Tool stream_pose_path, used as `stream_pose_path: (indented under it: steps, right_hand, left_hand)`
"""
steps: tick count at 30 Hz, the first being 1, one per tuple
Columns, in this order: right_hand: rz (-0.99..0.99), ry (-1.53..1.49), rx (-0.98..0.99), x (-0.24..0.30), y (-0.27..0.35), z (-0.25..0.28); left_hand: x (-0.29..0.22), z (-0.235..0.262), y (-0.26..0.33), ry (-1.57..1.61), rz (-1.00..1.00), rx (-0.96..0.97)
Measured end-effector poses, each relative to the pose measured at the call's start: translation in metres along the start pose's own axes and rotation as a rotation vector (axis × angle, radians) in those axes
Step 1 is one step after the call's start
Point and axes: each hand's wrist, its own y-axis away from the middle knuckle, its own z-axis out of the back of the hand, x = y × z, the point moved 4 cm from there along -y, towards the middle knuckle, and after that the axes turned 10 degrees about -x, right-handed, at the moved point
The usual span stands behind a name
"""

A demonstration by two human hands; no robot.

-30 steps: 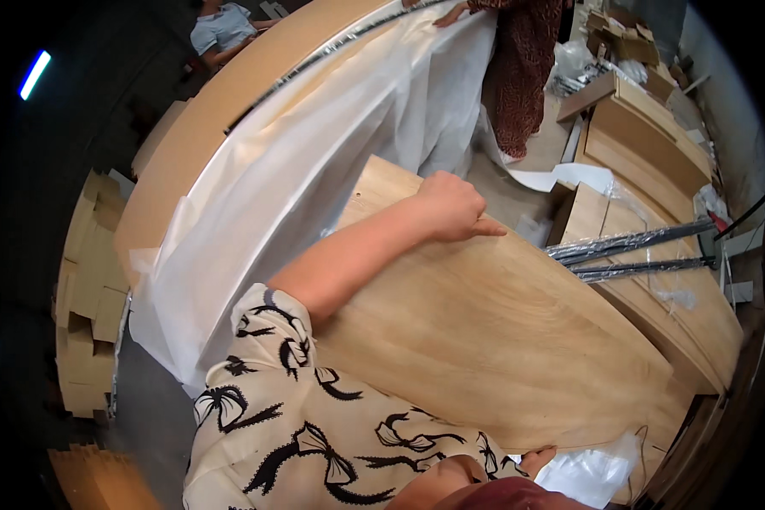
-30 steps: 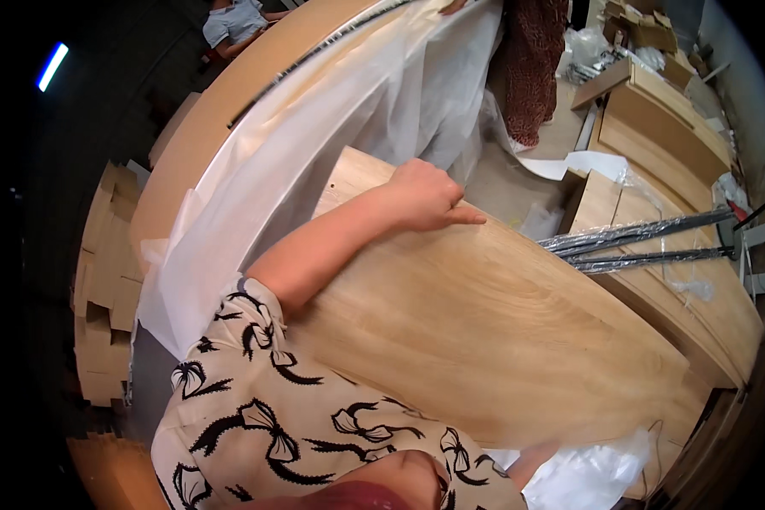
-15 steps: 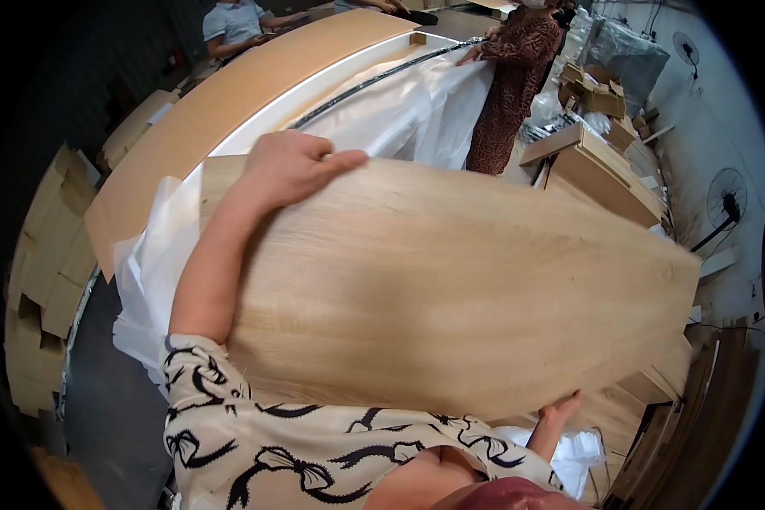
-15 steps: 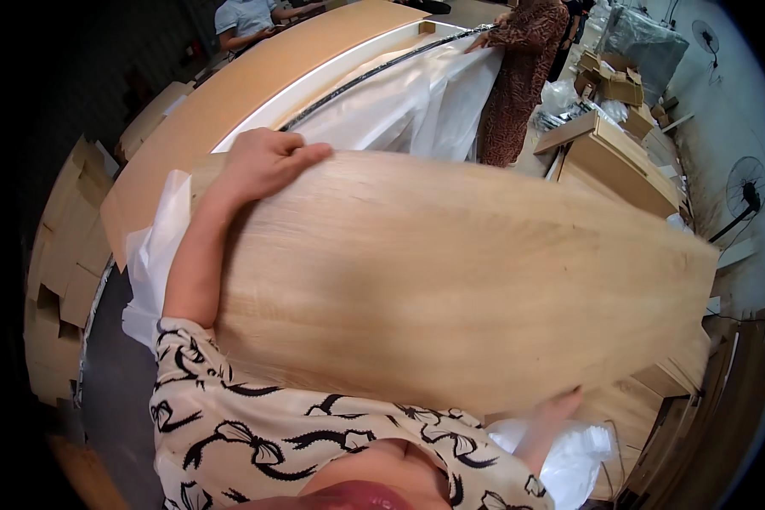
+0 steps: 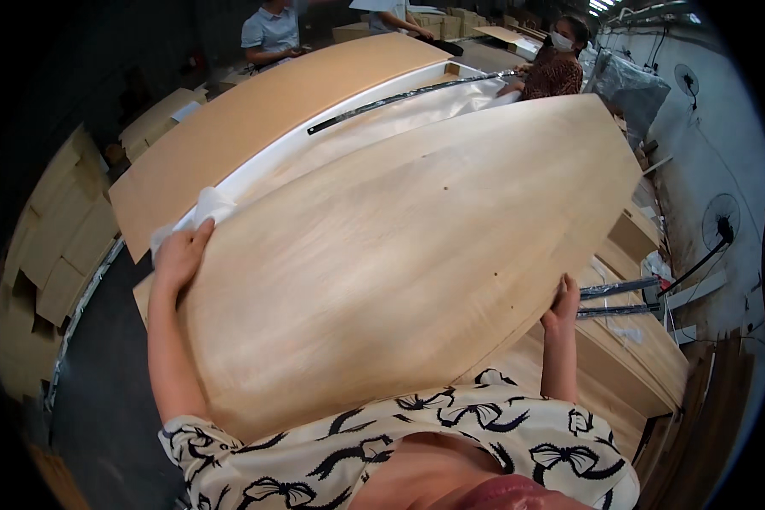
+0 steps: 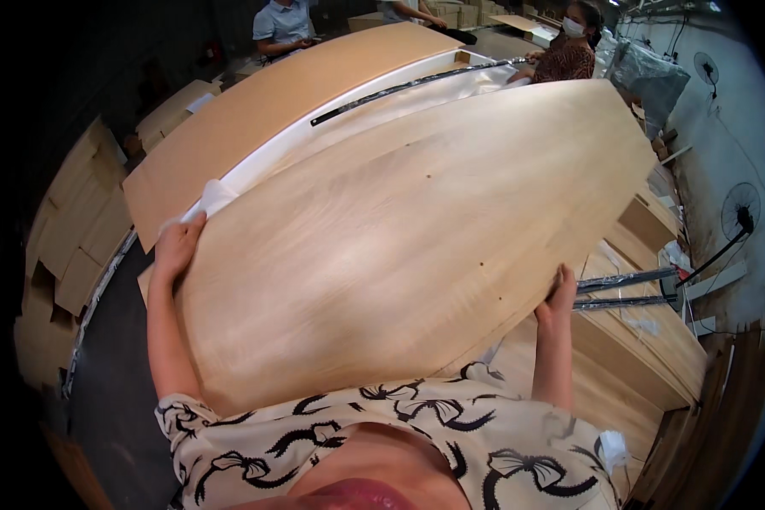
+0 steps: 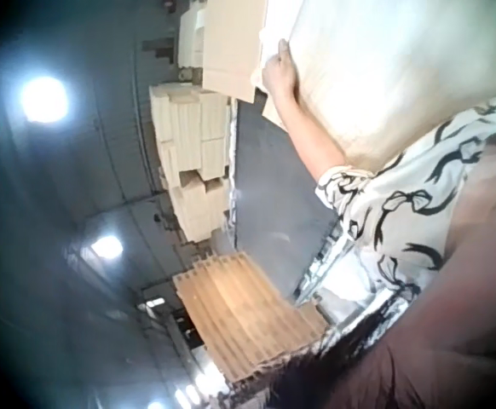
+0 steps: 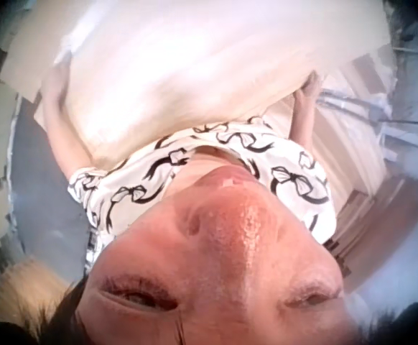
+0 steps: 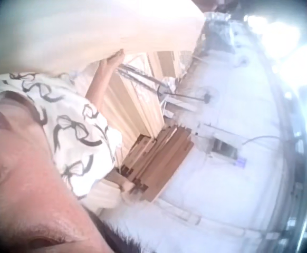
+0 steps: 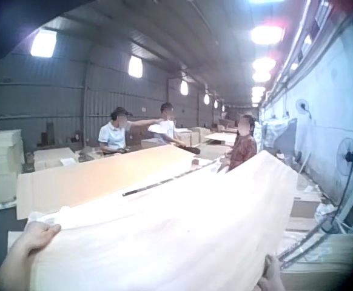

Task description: The person packages furniture components into a cardboard box by placing wooden boards, wrapped metal rails, and protective foam sheets inside it.

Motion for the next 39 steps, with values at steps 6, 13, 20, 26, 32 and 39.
stream_pose_path:
  steps: [6,13,20,26,32,39]
  right_hand:
    - [-0.111,0.188,0.268,-0.046,-0.031,-0.068]
    - [-0.169,0.368,0.297,-0.085,-0.055,-0.150]
    - [-0.248,0.351,0.359,-0.109,-0.126,-0.211]
    - [-0.329,0.472,0.354,-0.123,-0.188,-0.249]
    - [-0.336,0.334,0.320,-0.131,-0.236,-0.267]
    - [-0.392,0.442,0.235,-0.159,-0.260,-0.276]
  left_hand:
    - [0.085,-0.019,0.014,-0.016,0.103,-0.053]
    - [0.141,-0.035,0.014,-0.043,0.356,0.043]
    - [0.103,-0.055,-0.023,-0.073,0.390,0.048]
    - [0.078,-0.076,-0.066,-0.131,0.395,0.051]
    - [0.052,-0.076,-0.137,-0.098,0.332,0.020]
    - [0.069,-0.079,-0.203,-0.160,0.267,-0.019]
